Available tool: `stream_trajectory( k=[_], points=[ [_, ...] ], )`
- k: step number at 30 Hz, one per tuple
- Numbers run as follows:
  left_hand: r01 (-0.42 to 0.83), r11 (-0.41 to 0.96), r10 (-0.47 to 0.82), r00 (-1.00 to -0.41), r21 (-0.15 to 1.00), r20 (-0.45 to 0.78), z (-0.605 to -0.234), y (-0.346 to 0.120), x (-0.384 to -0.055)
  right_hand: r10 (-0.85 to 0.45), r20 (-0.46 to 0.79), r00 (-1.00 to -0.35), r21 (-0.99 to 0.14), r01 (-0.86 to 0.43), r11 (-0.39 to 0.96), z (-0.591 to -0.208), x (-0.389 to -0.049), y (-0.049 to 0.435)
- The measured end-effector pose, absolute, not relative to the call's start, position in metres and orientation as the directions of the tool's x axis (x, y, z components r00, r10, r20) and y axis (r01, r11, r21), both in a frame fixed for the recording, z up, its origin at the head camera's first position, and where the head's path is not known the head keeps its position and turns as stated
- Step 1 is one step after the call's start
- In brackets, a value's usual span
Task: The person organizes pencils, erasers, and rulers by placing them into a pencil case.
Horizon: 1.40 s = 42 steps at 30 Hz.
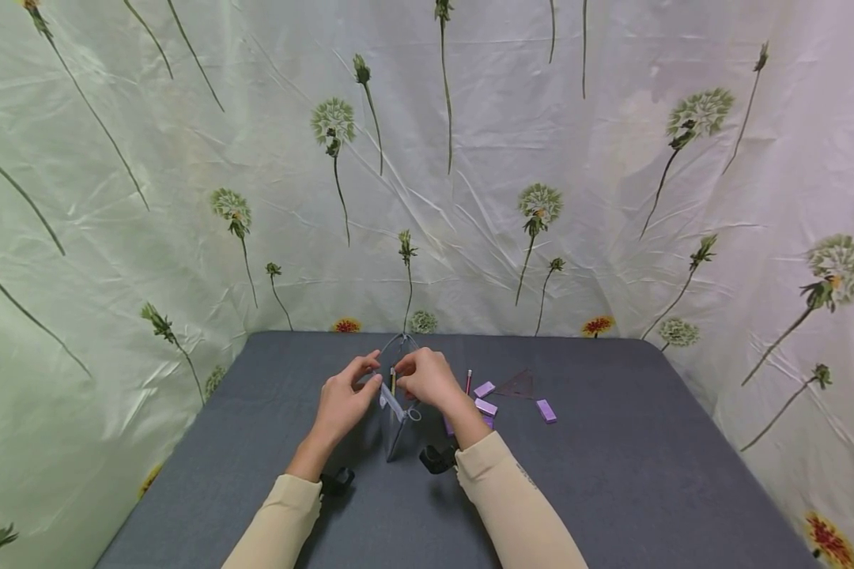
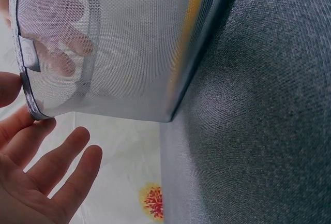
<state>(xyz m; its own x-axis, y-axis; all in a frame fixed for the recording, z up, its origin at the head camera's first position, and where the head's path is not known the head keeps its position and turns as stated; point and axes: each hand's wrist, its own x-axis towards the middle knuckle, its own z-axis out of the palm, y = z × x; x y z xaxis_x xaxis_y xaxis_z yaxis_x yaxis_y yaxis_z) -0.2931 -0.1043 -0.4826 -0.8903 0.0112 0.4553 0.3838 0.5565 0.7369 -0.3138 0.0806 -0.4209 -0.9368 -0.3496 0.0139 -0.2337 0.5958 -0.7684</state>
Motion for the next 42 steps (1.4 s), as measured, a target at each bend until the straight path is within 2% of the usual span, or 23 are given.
stream_trajectory(
  k=[28, 42],
  points=[
    [0.39, 0.556, 0.01, -0.886, 0.733, 0.464, -0.482, -0.106, -0.292, -0.27, 0.134, -0.953, -0.793, -0.266, 0.547, -0.402, -0.289, 0.118],
    [0.405, 0.551, 0.018, -0.88, 0.73, 0.475, -0.486, -0.106, -0.294, -0.195, 0.085, -0.977, -0.805, -0.183, 0.565, -0.434, -0.299, 0.153]
  ],
)
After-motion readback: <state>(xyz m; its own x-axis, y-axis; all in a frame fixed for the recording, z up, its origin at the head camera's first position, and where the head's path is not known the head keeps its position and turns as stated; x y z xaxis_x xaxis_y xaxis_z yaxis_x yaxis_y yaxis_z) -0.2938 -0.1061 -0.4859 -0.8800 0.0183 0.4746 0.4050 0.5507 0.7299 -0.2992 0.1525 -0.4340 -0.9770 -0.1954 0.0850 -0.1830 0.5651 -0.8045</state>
